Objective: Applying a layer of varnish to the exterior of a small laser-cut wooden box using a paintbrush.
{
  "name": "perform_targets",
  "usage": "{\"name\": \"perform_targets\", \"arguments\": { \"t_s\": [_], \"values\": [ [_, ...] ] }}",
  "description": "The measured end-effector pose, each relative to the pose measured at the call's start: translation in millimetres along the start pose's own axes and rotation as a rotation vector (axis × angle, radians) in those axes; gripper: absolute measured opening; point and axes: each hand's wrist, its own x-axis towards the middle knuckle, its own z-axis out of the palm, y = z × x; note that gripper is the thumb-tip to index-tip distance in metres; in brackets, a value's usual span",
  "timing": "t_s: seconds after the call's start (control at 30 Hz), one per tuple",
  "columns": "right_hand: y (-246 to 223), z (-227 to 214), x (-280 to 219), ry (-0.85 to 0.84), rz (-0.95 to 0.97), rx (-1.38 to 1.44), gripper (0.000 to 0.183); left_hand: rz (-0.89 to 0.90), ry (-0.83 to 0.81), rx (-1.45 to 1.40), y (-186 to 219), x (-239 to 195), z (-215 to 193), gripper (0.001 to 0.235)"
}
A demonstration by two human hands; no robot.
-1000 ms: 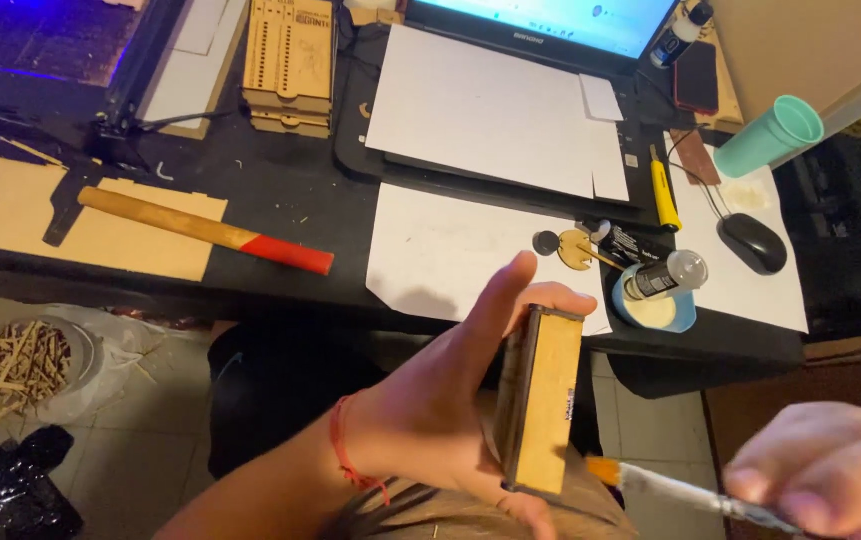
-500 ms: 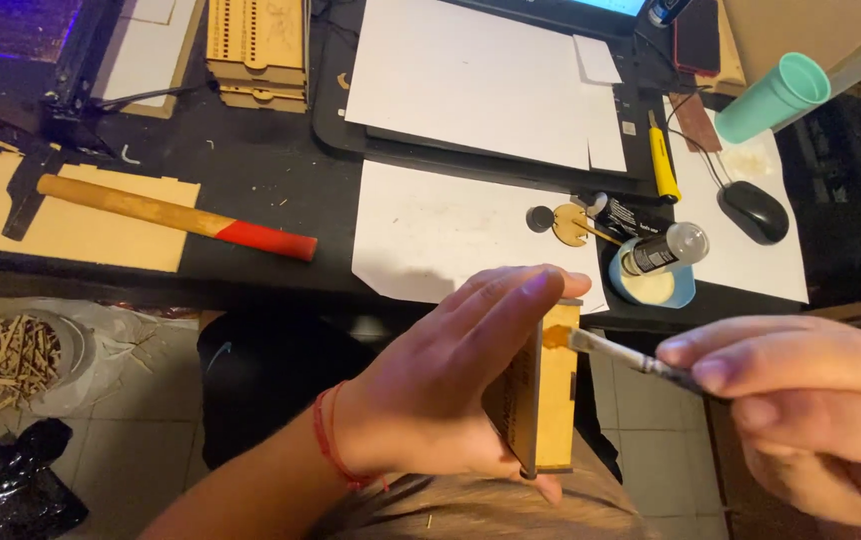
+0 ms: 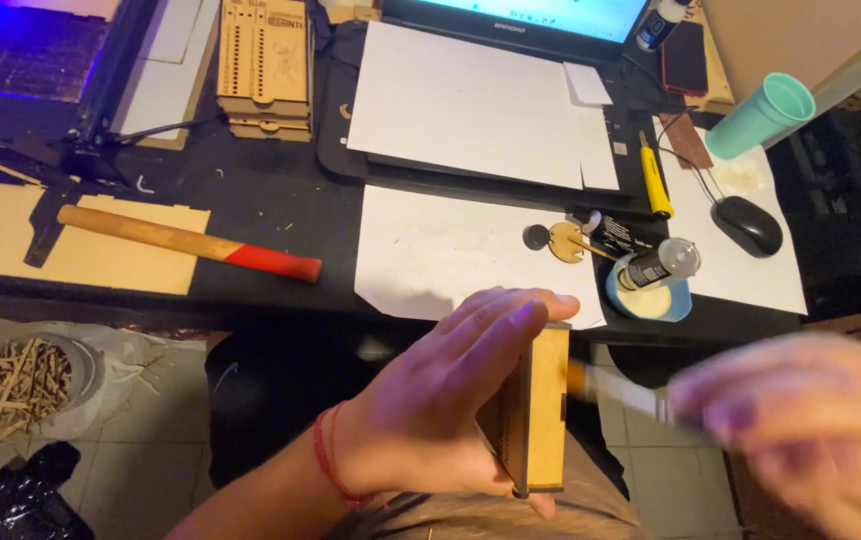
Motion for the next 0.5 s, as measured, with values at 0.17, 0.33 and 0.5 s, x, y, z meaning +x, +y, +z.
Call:
{"name": "perform_targets", "arguments": {
  "t_s": [0.17, 0.33, 0.5],
  "values": [
    [-29.2, 25.2, 10.7, 0.055, -0.653, -0.402, 0.016, 0.065, 0.036, -0.016, -4.2, -4.4, 3.1, 0.11],
    [-24.1, 25.4, 10.3, 0.256, -0.713, -0.313, 0.01, 0.099, 0.038, -0.027, -0.9, -3.3, 4.7, 0.105],
    [-28.1, 17.0, 22.6, 0.047, -0.81, -0.437, 0.018, 0.057, 0.004, 0.02, -0.8, -7.3, 6.0, 0.107]
  ]
}}
